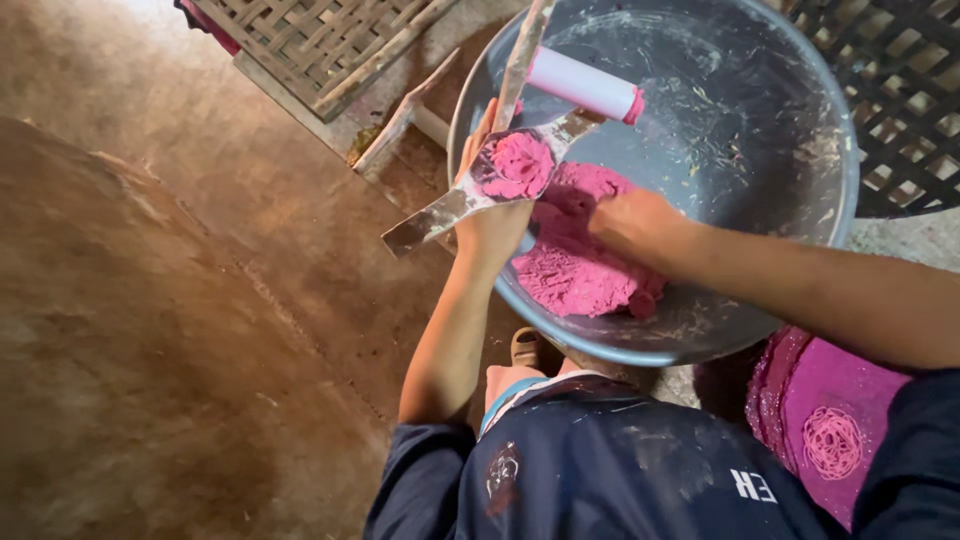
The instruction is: The person repeatedly scoops pink dough from a metal bowl and loads it into a handheld extruder. They then squeeze the extruder to form spiral patterns onto a large pink mat, repeating the cycle throughout the clip.
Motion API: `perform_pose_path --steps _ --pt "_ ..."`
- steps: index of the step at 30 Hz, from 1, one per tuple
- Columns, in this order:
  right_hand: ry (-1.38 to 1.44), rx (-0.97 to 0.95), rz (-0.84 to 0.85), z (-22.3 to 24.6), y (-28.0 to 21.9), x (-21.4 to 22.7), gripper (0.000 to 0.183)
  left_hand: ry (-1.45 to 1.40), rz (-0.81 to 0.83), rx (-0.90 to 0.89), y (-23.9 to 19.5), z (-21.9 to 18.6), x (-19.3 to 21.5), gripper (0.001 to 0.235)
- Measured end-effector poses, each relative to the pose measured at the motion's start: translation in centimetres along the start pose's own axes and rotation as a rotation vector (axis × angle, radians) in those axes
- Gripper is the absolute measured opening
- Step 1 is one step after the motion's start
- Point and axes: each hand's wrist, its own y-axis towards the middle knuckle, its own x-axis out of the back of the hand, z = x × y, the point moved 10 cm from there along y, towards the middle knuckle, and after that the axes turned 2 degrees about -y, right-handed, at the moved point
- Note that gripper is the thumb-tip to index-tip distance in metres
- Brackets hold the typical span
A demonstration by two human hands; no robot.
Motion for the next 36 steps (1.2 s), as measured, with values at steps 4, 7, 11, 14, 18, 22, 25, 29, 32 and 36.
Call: perform_pose_path --steps 4,7,11,14,18,22,25,29,32,36 --pt "0.102 -0.024 0.153 1.7 -2.5 -1.0 0.013 0.052 0.031 -0.011 0.2 -0.2 -0.3 0.072" --pt "0.207 -0.05 0.202 2.9 -4.0 -1.0 0.016 0.084 0.018 -0.061 0.2 -0.5 -0.4 0.065" --pt "0.518 -0.116 0.012 2.5 -6.9 1.8 0.033 0.092 0.035 -0.101 0.4 -0.6 -0.7 0.062" --pt "0.638 -0.042 -0.124 1.8 -10.3 5.4 0.068 -0.044 0.071 0.003 0.8 0.5 -0.2 0.063" --pt "0.845 -0.102 -0.271 -2.8 -16.2 10.5 0.037 0.041 0.13 -0.158 1.4 -1.7 0.4 0.078" --pt "0.892 -0.19 -0.276 -6.2 -17.5 12.6 0.036 0.458 0.25 -0.362 -0.7 -4.5 -1.9 0.05" --pt "0.66 -0.243 -0.265 -7.1 -17.7 14.9 0.035 0.319 0.415 -0.349 -1.4 -5.4 -3.8 0.057" --pt "0.071 -0.272 -0.279 -4.6 -16.7 18.3 0.031 0.392 0.446 -0.259 -1.8 -5.2 -5.2 0.046" --pt "-0.384 -0.105 -0.36 1.5 -13.7 18.6 0.008 0.302 0.372 -0.281 -2.1 -5.8 -6.1 0.048" --pt "-0.276 -0.048 -0.546 2.6 -15.8 18.4 0.014 0.374 0.441 -0.197 -2.4 -3.9 -6.6 0.037"
